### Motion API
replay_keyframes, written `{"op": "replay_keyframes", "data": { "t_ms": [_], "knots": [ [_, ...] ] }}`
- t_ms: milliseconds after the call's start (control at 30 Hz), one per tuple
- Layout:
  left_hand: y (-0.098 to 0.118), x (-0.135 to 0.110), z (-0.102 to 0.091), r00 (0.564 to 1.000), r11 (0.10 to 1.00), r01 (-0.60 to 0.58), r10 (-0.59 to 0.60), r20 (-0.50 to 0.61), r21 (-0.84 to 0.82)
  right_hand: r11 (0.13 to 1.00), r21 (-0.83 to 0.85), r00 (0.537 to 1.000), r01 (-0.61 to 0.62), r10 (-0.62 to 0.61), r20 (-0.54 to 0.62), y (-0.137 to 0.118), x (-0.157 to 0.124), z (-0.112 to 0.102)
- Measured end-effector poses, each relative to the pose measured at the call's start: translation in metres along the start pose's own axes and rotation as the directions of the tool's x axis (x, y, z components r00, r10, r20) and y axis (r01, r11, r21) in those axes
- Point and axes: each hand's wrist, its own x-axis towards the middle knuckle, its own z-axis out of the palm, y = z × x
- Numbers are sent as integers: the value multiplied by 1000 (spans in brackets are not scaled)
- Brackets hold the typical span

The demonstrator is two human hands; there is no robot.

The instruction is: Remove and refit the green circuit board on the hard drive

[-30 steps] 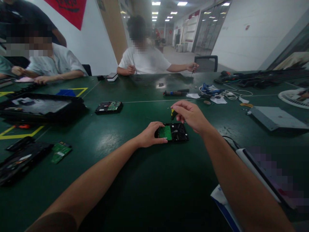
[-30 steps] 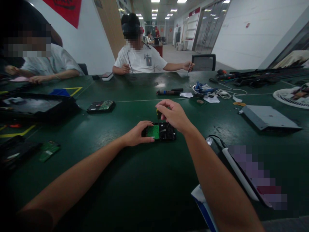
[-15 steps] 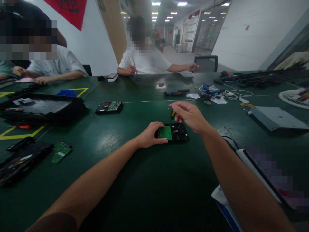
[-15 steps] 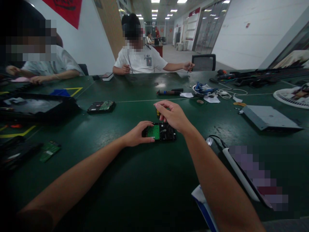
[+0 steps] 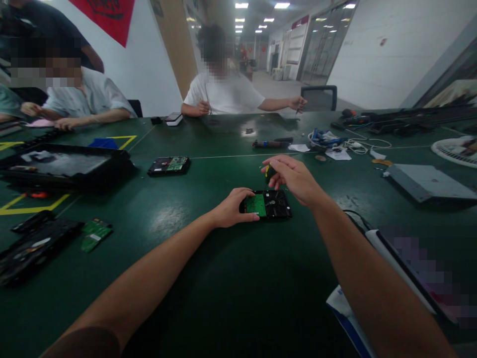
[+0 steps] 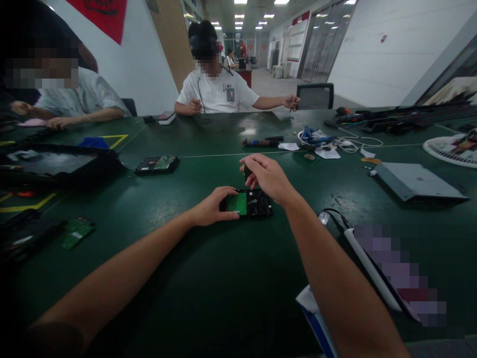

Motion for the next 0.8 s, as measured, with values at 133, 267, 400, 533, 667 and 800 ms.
{"op": "replay_keyframes", "data": {
  "t_ms": [133,267,400,533,667,800],
  "knots": [
    [-1,0,0,1000,1000,-2,2,-4,-4,1000,-9,1000,-5,5,7,-1,-1,-2],
    [0,0,0,1000,1000,8,-8,1,-13,992,-118,999,46,-46,2,-2,-3,-2],
    [1,0,0,1000,1000,15,-15,-3,-18,996,-91,1000,3,-5,-20,-1,-3,-1],
    [2,0,1,1000,1000,16,-17,-9,-13,1000,-22,1000,-15,15,-12,0,-1,0],
    [0,1,1,1000,1000,2,-2,-6,2,1000,19,1000,-23,23,3,1,1,0],
    [1,0,0,1000,1000,10,-10,0,5,996,-85,999,32,-31,11,-1,-2,0]
  ]
}}
